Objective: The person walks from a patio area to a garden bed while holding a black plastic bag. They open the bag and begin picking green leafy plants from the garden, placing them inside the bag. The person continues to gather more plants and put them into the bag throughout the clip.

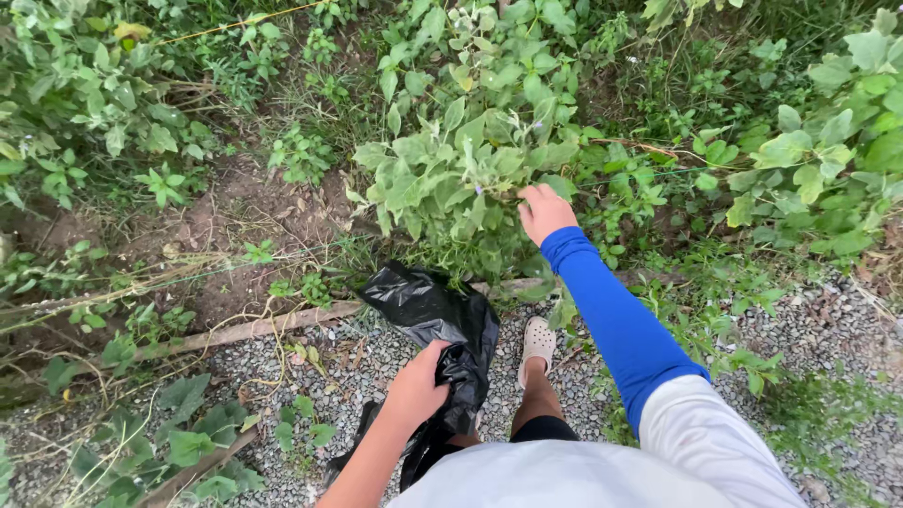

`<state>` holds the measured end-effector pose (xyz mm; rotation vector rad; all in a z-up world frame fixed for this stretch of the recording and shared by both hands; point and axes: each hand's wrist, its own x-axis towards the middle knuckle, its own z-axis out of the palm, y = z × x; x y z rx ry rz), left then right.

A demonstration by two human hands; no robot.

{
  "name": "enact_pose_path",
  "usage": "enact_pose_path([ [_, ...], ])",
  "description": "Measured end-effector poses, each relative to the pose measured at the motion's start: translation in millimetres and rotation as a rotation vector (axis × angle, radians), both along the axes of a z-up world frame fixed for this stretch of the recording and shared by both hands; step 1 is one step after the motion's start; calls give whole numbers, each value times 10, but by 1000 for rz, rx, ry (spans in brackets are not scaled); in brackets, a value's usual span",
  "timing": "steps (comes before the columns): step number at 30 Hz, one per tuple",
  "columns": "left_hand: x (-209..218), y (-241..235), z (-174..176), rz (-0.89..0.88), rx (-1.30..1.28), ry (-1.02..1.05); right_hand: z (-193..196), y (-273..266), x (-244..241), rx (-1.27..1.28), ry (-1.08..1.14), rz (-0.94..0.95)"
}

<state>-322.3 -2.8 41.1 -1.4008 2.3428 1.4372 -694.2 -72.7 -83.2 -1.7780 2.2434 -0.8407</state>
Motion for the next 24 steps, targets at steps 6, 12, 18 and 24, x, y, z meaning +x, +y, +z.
enact_pose_path([
  [6, 177, 129, -4, 44, -9, 1, -188, -390, 83, -30, 194, 75],
  [12, 219, 221, -78, 119, 38, -22, -223, -509, -72, 78, 327, 141],
  [18, 94, 202, -113, 91, -10, 25, -164, -350, -183, 349, 393, 255],
  [24, -37, 89, -20, 97, 26, -19, -182, 740, -604, 16, 138, 268],
])
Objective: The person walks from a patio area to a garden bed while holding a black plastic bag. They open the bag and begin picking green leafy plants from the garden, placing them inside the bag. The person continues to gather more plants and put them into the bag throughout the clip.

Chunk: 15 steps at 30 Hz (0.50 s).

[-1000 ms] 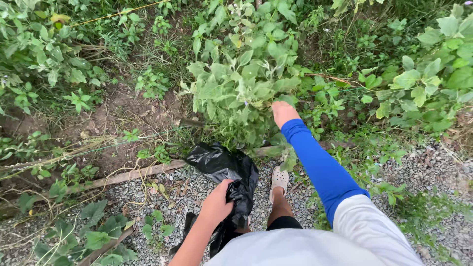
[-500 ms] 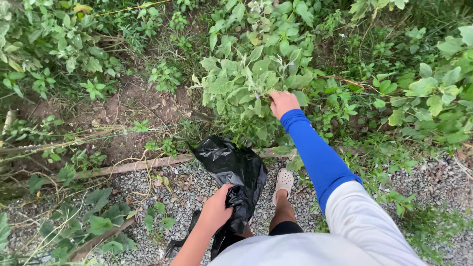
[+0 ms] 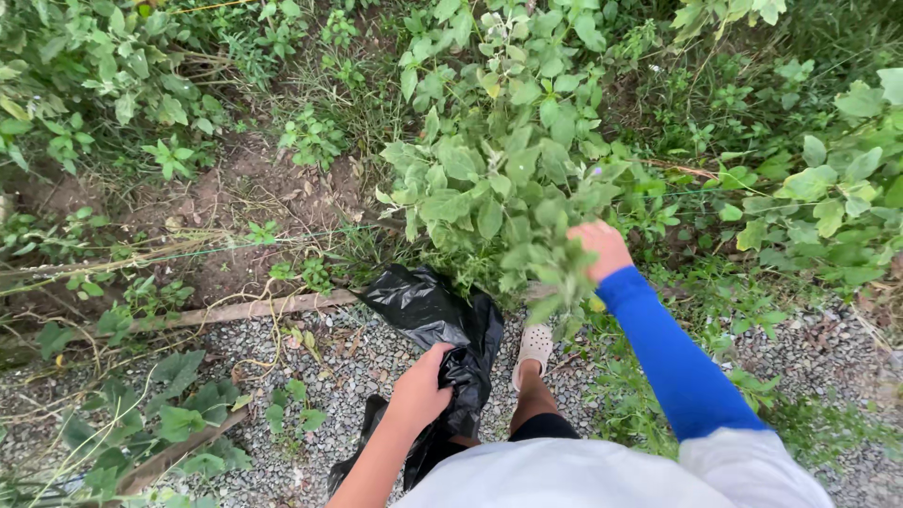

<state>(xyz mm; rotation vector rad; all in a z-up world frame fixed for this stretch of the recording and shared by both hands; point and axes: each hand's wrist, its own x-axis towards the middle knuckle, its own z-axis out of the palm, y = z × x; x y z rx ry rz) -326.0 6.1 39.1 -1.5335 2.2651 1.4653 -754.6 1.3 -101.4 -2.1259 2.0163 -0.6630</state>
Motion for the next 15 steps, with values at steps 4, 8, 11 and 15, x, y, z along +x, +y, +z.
enact_pose_path([
  [4, -81, -66, -32, -32, -2, 21, 390, 660, 93, 106, -9, -122],
  [8, -196, -80, -50, -68, 20, 50, 718, 465, 203, 9, 34, -168],
  [11, -274, -104, -31, -70, 10, 81, 885, 397, 83, -30, 28, -254],
  [15, -285, -103, -46, -67, 6, 74, 531, 770, 65, 259, -278, -728],
])
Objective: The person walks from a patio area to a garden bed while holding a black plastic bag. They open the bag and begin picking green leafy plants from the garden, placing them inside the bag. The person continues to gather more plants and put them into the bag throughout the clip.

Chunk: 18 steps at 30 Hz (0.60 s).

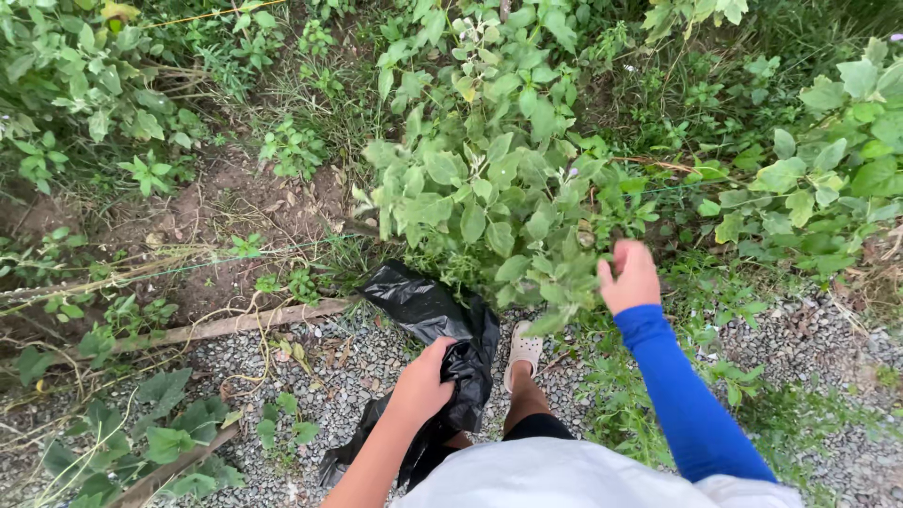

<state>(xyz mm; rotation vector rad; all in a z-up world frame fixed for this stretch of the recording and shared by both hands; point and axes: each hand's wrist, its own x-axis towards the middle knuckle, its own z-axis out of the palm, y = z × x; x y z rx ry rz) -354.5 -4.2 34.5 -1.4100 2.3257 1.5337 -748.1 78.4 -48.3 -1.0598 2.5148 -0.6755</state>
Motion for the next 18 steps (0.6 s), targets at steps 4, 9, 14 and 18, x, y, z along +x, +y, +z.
enact_pose_path([
  [4, 58, 45, -69, 32, 11, 2, -475, 107, 335, 197, -409, 251],
  [9, -37, 83, -140, 90, 3, 6, -364, -764, 637, 0, -153, 449],
  [14, -282, 105, -134, 146, -25, 17, -332, -2248, -8, 223, -353, 236],
  [18, -413, 172, -130, 243, 60, -56, -528, -2916, -1525, -109, -1429, -723],
])
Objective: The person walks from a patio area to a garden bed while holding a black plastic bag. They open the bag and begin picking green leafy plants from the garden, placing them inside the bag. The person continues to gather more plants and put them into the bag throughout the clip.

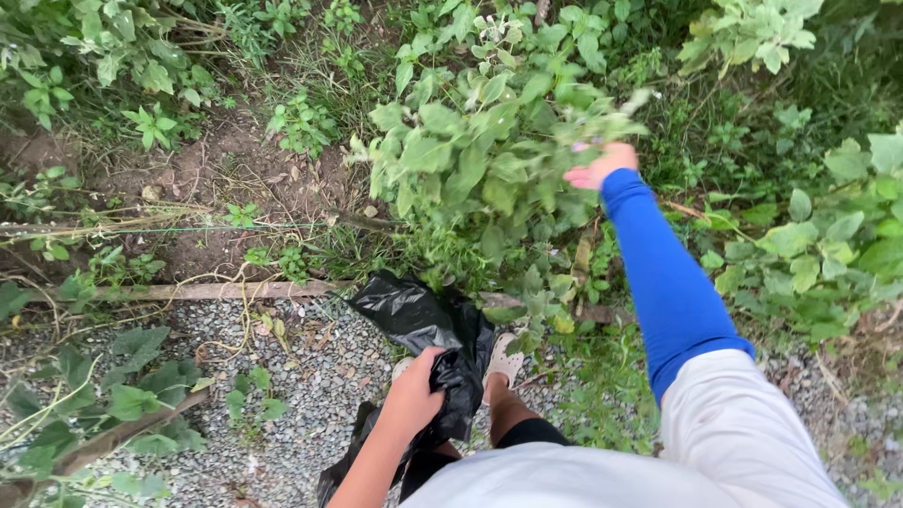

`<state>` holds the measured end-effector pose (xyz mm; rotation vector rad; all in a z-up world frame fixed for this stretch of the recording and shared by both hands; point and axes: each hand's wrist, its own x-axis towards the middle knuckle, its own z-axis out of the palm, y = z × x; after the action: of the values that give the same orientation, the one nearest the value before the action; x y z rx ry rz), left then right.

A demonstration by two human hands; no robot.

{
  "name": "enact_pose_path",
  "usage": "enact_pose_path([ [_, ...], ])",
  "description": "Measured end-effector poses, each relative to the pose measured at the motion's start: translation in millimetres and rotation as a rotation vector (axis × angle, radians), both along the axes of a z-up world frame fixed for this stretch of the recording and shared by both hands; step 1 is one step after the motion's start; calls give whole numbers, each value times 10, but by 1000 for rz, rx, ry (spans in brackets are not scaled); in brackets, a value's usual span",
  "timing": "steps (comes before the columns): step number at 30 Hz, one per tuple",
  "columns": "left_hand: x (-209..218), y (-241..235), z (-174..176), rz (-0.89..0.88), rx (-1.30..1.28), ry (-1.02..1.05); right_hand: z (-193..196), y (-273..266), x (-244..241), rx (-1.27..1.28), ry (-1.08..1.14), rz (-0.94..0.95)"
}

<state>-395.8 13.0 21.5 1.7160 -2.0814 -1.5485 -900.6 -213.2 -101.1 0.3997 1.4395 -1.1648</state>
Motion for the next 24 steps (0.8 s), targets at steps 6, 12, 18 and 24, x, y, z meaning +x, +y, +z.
enact_pose_path([
  [6, -171, 130, -46, 73, 4, 21, -485, 1143, -1224, -133, 101, -179],
  [12, -340, 72, 23, 52, -7, 10, -637, 2651, -639, -74, 75, -264],
  [18, -430, -170, -59, 53, -251, 88, -649, 2866, -199, -331, 84, -125],
  [24, -326, -552, -187, 98, -449, 77, -759, 3140, 190, -459, 93, -87],
])
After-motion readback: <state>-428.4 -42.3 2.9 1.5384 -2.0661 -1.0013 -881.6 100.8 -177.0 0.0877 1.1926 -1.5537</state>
